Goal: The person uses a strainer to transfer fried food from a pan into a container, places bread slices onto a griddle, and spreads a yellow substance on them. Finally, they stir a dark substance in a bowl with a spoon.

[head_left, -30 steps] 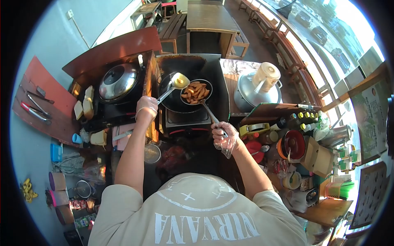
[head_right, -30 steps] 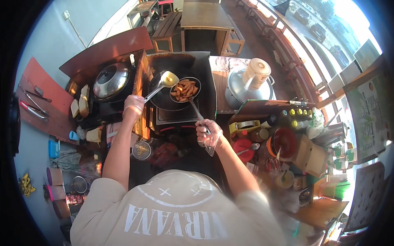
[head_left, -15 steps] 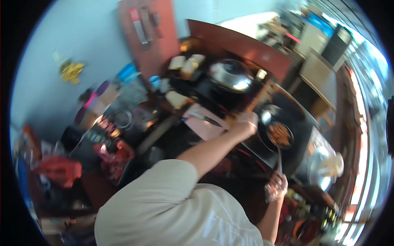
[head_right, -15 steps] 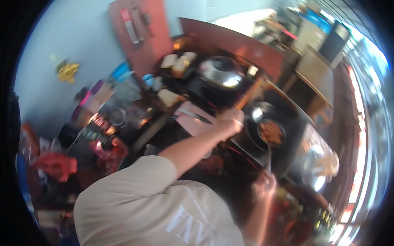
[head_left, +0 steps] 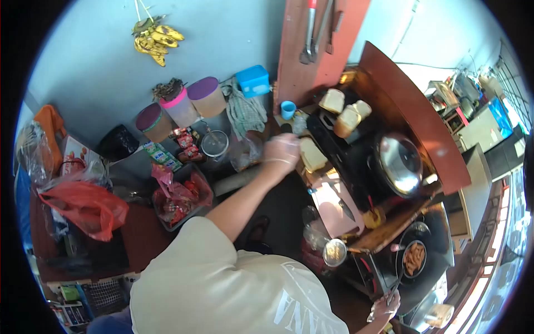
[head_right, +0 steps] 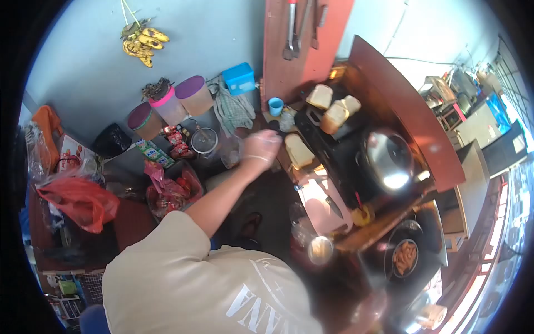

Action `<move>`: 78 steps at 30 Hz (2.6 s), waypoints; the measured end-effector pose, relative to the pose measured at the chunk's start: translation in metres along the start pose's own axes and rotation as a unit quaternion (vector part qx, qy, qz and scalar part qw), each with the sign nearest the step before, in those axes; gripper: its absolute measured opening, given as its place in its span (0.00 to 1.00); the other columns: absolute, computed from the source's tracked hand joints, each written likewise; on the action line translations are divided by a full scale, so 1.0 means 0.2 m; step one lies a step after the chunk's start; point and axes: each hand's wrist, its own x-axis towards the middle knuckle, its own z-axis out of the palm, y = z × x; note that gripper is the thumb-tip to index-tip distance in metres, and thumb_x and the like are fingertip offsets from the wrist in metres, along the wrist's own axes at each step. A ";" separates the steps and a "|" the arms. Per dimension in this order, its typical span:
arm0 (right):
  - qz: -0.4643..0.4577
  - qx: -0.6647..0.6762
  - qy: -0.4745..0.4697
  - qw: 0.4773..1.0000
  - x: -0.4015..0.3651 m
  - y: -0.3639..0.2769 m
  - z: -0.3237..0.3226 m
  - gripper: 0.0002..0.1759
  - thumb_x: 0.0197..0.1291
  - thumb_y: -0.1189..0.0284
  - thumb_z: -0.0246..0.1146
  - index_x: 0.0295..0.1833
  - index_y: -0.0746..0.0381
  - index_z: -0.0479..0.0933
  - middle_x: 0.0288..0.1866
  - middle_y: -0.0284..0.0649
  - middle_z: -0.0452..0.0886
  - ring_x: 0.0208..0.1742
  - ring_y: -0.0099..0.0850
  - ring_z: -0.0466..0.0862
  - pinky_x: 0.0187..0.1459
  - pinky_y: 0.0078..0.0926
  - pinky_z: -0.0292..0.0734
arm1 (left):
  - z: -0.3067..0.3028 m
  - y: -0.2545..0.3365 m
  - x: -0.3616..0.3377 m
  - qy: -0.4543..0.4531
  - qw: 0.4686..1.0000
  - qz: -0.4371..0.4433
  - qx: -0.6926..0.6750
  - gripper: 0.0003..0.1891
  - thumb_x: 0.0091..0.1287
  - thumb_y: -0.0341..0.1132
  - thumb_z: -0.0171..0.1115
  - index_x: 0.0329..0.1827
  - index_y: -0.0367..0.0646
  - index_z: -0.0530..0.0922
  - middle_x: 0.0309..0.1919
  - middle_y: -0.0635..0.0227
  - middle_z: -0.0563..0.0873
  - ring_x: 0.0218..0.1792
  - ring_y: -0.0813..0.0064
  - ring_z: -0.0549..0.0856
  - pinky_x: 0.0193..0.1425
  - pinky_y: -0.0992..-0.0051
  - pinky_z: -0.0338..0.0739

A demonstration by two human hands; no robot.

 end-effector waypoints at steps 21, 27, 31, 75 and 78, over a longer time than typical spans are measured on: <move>-0.430 -0.213 -0.070 0.874 -0.88 -0.32 2.19 0.15 0.63 0.63 0.66 0.46 0.64 0.81 0.38 0.41 0.87 0.35 0.30 0.86 0.42 0.25 0.83 | -0.45 -1.53 0.73 0.261 0.578 -0.456 -0.624 0.53 0.55 0.62 0.72 0.81 0.57 0.54 0.79 0.69 0.61 0.79 0.54 0.59 0.74 0.27 0.40; -0.044 -0.229 -0.264 0.936 -1.08 0.27 2.57 0.25 0.67 0.63 0.64 0.63 0.68 0.75 0.52 0.44 0.85 0.49 0.39 0.86 0.52 0.39 0.84 | -0.50 -1.08 0.33 -0.181 0.657 -0.299 -0.667 0.34 0.68 0.44 0.62 0.73 0.36 0.66 0.66 0.57 0.77 0.69 0.59 0.76 0.76 0.54 0.65; 0.346 0.100 -0.406 0.840 -0.98 0.77 2.47 0.36 0.71 0.45 0.54 0.77 0.52 0.65 0.73 0.43 0.73 0.71 0.43 0.75 0.68 0.59 0.69 | -0.19 -0.69 0.13 -0.537 0.572 -0.244 -0.569 0.36 0.68 0.39 0.60 0.76 0.32 0.62 0.68 0.54 0.76 0.68 0.60 0.78 0.75 0.57 0.69; -0.013 0.619 -0.183 0.764 -1.21 0.95 0.88 0.40 0.62 0.41 0.62 0.73 0.55 0.72 0.75 0.44 0.72 0.74 0.48 0.71 0.74 0.59 0.63 | 1.44 -0.09 -0.53 -0.607 0.601 -0.456 -0.250 0.34 0.72 0.58 0.61 0.75 0.53 0.65 0.67 0.65 0.73 0.53 0.62 0.77 0.51 0.61 0.81; -0.051 0.570 -0.189 0.798 -1.16 0.88 0.78 0.35 0.67 0.47 0.61 0.73 0.57 0.72 0.74 0.44 0.73 0.72 0.46 0.74 0.73 0.54 0.67 | 1.35 -0.05 -0.53 -0.568 0.673 -0.358 -0.309 0.35 0.75 0.53 0.58 0.81 0.55 0.58 0.79 0.61 0.59 0.76 0.60 0.62 0.77 0.53 0.61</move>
